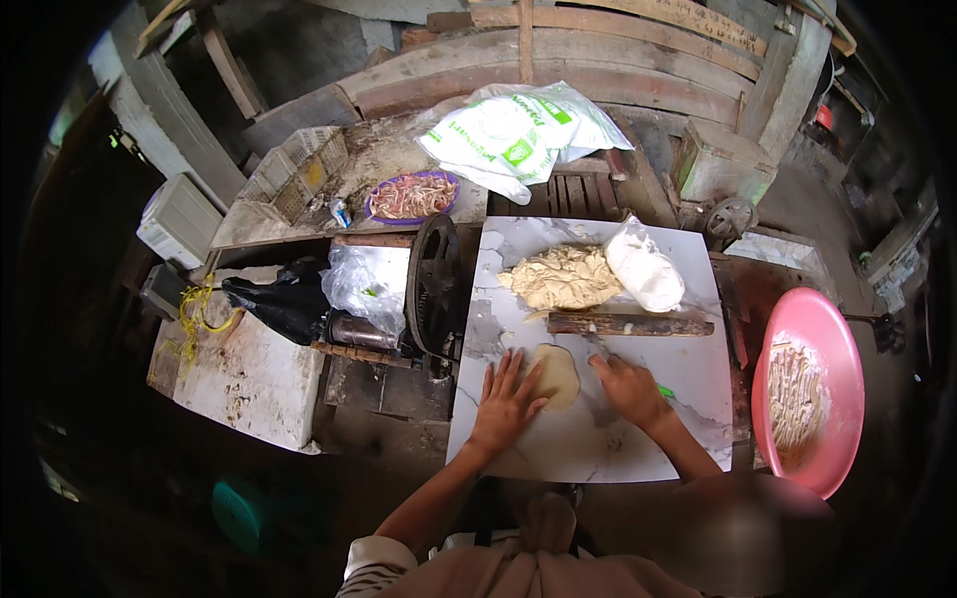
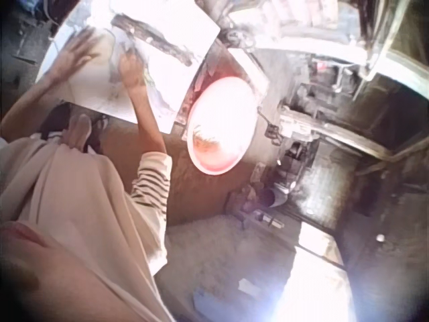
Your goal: The person kneads dough on a white board, rolls it into a log, and cuts it into strips using a green knife. The strips are placed into a pink basin. The person repeats this process multiple times, occasionally adding flour to the dough.
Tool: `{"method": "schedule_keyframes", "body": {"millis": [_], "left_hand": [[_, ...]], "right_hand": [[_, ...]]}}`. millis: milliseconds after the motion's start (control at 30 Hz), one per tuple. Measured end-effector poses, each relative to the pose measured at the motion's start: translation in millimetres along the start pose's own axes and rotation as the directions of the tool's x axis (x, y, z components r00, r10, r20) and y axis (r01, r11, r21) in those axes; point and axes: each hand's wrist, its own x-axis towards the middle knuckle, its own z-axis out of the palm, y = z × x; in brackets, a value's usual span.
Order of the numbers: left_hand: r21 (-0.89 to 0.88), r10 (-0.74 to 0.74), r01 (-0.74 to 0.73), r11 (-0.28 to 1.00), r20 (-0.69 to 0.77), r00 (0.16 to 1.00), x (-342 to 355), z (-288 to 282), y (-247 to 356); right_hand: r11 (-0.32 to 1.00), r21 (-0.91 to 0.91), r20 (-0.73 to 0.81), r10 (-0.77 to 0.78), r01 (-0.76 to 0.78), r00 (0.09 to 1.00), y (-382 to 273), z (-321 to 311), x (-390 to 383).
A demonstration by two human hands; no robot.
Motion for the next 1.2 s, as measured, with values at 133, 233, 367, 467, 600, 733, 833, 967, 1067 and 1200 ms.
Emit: {"method": "schedule_keyframes", "body": {"millis": [133,233,367,467,600,733,833,967,1067,1200], "left_hand": [[-0.007,0.072,-0.071,0.997,0.053,0.996,2.8,-9.0,-18.7],[-0.025,0.101,-0.099,0.995,0.059,0.993,3.7,-7.7,-28.1],[-0.047,0.095,-0.092,0.995,0.073,0.993,4.3,-8.3,-31.9],[-0.051,0.088,-0.085,0.995,0.074,0.993,1.4,-8.6,-31.5],[-0.057,0.069,-0.064,0.996,0.088,0.994,3.6,-11.6,-31.2],[-0.044,0.07,-0.066,0.997,0.093,0.993,3.3,-8.5,-30.5],[-0.034,0.061,-0.059,0.998,0.093,0.994,2.7,-8.7,-27.6],[-0.039,0.056,-0.053,0.998,0.082,0.995,3.4,-6.4,-27.5],[-0.053,0.047,-0.044,0.998,0.07,0.996,4.4,-6.8,-24.9],[-0.073,0.037,-0.034,0.997,0.035,0.999,5.0,-6.1,-23.3]], "right_hand": [[0.982,-0.186,0.169,-0.003,0.035,0.986,-17.7,-2.9,25.8],[0.949,-0.276,0.183,-0.102,0.151,0.978,-16.1,2.4,36.6],[0.943,-0.279,0.21,-0.125,0.182,0.97,-17.4,1.4,53.4],[0.92,-0.321,0.277,-0.137,0.225,0.951,-15.8,4.3,59.1],[0.922,-0.302,0.255,-0.166,0.242,0.953,-16.5,6.2,65.8],[0.922,-0.299,0.216,-0.185,0.246,0.959,-13.7,10.5,62.9],[0.918,-0.295,0.177,-0.219,0.264,0.96,-12.5,10.5,63.0],[0.93,-0.258,0.149,-0.23,0.263,0.962,-12.8,10.1,64.8],[0.929,-0.247,0.123,-0.252,0.276,0.96,-12.5,7.5,65.4],[0.925,-0.236,0.143,-0.27,0.298,0.952,-10.4,3.6,68.0]]}}
